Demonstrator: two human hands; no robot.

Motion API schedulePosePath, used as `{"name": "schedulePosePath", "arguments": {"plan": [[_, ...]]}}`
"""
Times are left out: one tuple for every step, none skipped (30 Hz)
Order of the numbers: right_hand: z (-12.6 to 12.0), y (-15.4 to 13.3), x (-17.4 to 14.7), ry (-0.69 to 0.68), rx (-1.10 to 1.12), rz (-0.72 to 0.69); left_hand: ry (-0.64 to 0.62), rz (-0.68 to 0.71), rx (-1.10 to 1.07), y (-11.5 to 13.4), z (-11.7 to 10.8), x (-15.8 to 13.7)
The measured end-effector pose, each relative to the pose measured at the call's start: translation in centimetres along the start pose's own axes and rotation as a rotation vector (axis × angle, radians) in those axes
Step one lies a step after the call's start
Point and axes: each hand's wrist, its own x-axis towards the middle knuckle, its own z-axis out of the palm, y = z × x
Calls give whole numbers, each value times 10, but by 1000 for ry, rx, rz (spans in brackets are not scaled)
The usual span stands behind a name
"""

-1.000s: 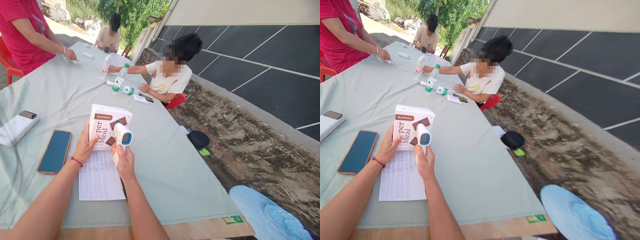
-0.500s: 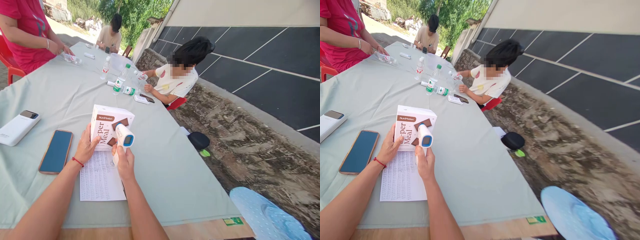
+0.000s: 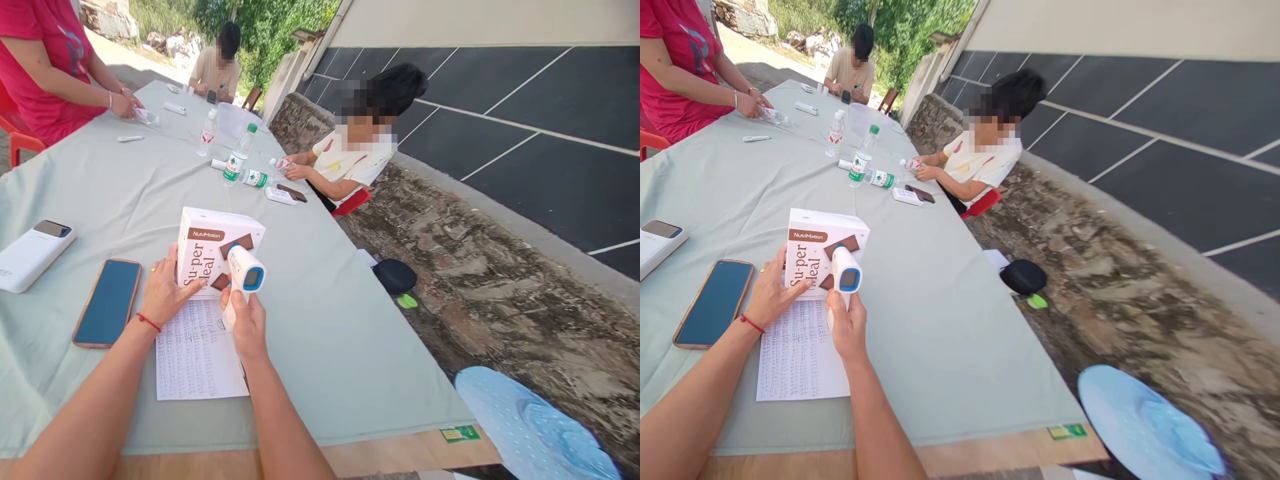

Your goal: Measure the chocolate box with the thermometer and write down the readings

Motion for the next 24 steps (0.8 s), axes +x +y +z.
{"name": "schedulePosePath", "arguments": {"plan": [[0, -1, 0, 0, 4, 1, 9, -8, 43, 0, -1, 0], [-1, -1, -1, -1, 8, 2, 11, -22, 77, 0, -2, 0], [-1, -2, -1, -2, 13, 5, 3, -40, 91, 0, -3, 0], [-1, -3, -2, -6, 23, 10, -15, -63, 81, 2, -5, 1], [-2, -4, -2, -10, 37, 16, -41, -91, 52, 3, -8, 1], [-2, -5, -3, -15, 55, 22, -71, -116, 15, 5, -11, 2], [-3, -6, -4, -24, 72, 27, -102, -135, -23, 7, -14, 2], [-3, -7, -5, -31, 86, 29, -125, -147, -54, 9, -16, 3], [-4, -8, -7, -39, 90, 29, -139, -156, -75, 11, -19, 3], [-6, -9, -8, -45, 86, 25, -143, -163, -83, 12, -21, 3], [-7, -11, -9, -48, 76, 20, -139, -170, -78, 12, -22, 3], [-9, -12, -10, -46, 63, 15, -124, -180, -62, 12, -22, 3], [-12, -13, -11, -39, 52, 11, -99, -190, -37, 12, -22, 3], [-14, -14, -12, -28, 43, 8, -70, -199, -5, 11, -22, 3], [-16, -15, -13, -13, 37, 5, -38, -209, 31, 10, -21, 3], [-18, -16, -13, 6, 32, 3, -6, -221, 68, 8, -20, 4], [-20, -17, -14, 28, 25, 3, 22, -236, 103, 6, -19, 5], [-22, -18, -14, 53, 16, 3, 44, -252, 131, 4, -18, 6], [-23, -19, -14, 80, 7, 3, 64, -265, 149, 2, -16, 7], [-25, -20, -13, 106, -3, 5, 87, -271, 154, -1, -14, 8], [-25, -21, -13, 129, -12, 7, 114, -268, 141, -4, -12, 9], [-26, -21, -13, 145, -20, 9, 145, -254, 112, -8, -9, 9], [-26, -22, -12, 155, -24, 11, 179, -232, 71, -12, -6, 10], [-26, -22, -12, 161, -27, 13, 209, -204, 25, -16, -3, 10]]}}
